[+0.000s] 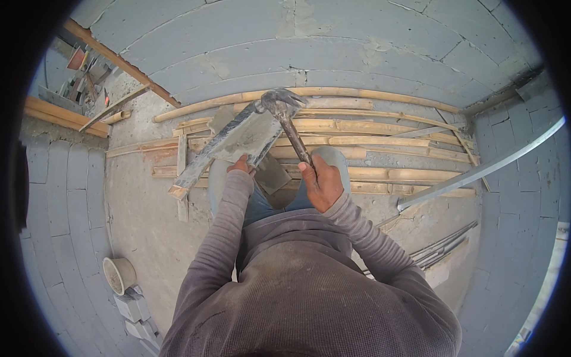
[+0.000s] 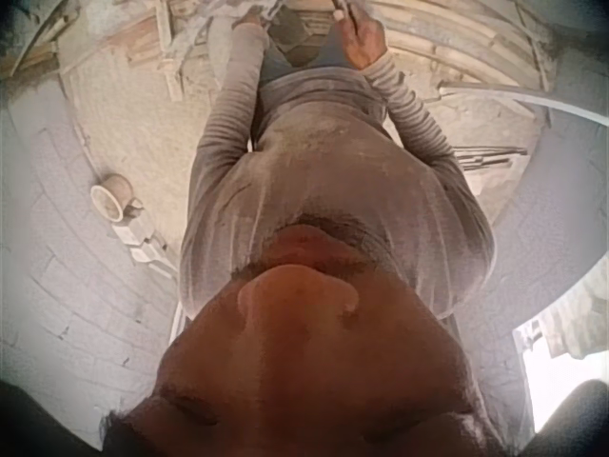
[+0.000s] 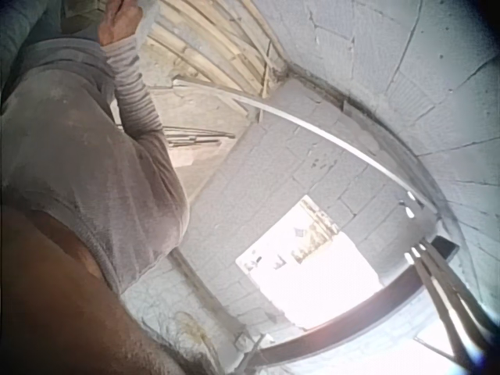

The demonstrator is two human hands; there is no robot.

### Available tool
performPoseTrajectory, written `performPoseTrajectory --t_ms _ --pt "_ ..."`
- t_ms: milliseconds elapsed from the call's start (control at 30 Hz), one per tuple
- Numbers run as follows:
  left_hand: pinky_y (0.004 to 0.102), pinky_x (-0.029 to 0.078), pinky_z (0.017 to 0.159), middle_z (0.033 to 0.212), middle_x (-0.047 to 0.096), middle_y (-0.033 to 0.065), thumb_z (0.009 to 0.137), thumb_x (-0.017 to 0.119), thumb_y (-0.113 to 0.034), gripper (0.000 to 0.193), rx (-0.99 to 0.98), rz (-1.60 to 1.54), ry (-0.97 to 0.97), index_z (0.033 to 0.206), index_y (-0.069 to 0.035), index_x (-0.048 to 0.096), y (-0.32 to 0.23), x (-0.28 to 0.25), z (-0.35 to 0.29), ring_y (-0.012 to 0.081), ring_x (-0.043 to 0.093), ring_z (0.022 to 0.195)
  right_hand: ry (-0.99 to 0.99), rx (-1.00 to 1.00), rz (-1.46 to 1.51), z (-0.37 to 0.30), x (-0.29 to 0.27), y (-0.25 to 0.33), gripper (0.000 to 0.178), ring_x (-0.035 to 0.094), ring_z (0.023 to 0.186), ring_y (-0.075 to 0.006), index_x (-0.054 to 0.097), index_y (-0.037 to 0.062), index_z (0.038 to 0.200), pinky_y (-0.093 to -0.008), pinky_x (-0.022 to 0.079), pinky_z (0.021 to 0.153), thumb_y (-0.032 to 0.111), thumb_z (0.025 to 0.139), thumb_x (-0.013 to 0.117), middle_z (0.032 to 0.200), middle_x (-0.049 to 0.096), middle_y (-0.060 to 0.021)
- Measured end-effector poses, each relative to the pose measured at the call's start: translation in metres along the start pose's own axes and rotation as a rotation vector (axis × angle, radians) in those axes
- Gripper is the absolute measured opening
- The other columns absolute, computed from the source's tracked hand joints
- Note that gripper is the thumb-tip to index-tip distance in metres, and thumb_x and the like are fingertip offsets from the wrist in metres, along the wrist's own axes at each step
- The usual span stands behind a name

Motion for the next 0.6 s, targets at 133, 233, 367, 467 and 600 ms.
performPoseTrajectory --t_ms 133,233,367,467,600 --pt "0.0469 0.053 0.085 0.112 0.056 0.0223 0.085 0.069 -0.021 0.057 0.031 0.028 -0.041 0.125 0.006 0.039 -0.001 0.004 -0.007 0.0319 0.06 0.098 -0.013 -0.13 -0.17 0.001 0.04 -0.062 0.041 0.049 0.05 -0.0243 0.047 -0.0007 0.078 -0.0361 0.039 0.05 0.035 0.099 0.048 0.056 0.047 -0.0124" --pt "0.0457 0.054 0.082 0.107 0.058 0.0204 0.086 0.068 -0.022 0.054 0.067 0.067 -0.08 0.123 0.005 0.04 0.004 0.0 -0.006 0.0306 0.06 0.097 0.213 -0.112 -0.341 0.0 0.076 -0.126 0.041 0.049 0.049 -0.0297 0.047 -0.002 0.078 -0.0382 0.039 0.049 0.033 0.098 0.048 0.057 0.048 -0.0157" --pt "0.0493 0.05 0.086 0.106 0.06 0.0165 0.087 0.066 -0.027 0.049 0.008 0.017 0.02 0.12 0.0 0.045 -0.003 -0.003 -0.012 0.0298 0.06 0.096 0.212 0.157 0.041 0.004 0.052 -0.101 0.039 0.046 0.041 -0.0204 0.049 0.0011 0.079 -0.034 0.037 0.039 0.035 0.098 0.048 0.054 0.047 -0.0087" --pt "0.0539 0.044 0.093 0.109 0.061 0.0133 0.087 0.065 -0.031 0.044 -0.094 -0.085 0.076 0.119 -0.005 0.049 -0.013 0.009 -0.007 0.0302 0.06 0.097 0.252 0.421 0.294 0.004 0.036 -0.082 0.038 0.041 0.037 -0.0133 0.05 0.0035 0.079 -0.0291 0.034 0.034 0.036 0.098 0.047 0.054 0.046 -0.0032" --pt "0.0555 0.038 0.098 0.108 0.062 0.0117 0.084 0.068 -0.035 0.048 -0.15 -0.128 0.235 0.122 -0.01 0.051 -0.021 0.012 0.002 0.03 0.058 0.103 0.153 0.51 0.405 -0.004 0.016 -0.09 0.034 0.039 0.035 -0.0122 0.05 0.0049 0.078 -0.0285 0.033 0.033 0.033 0.098 0.048 0.049 0.043 -0.002"
Point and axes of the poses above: each hand's wrist, its own z-axis towards the middle knuckle, its own x-axis out of the palm, y = z × x, the point moved 3 cm from there along z, towards the middle knuckle
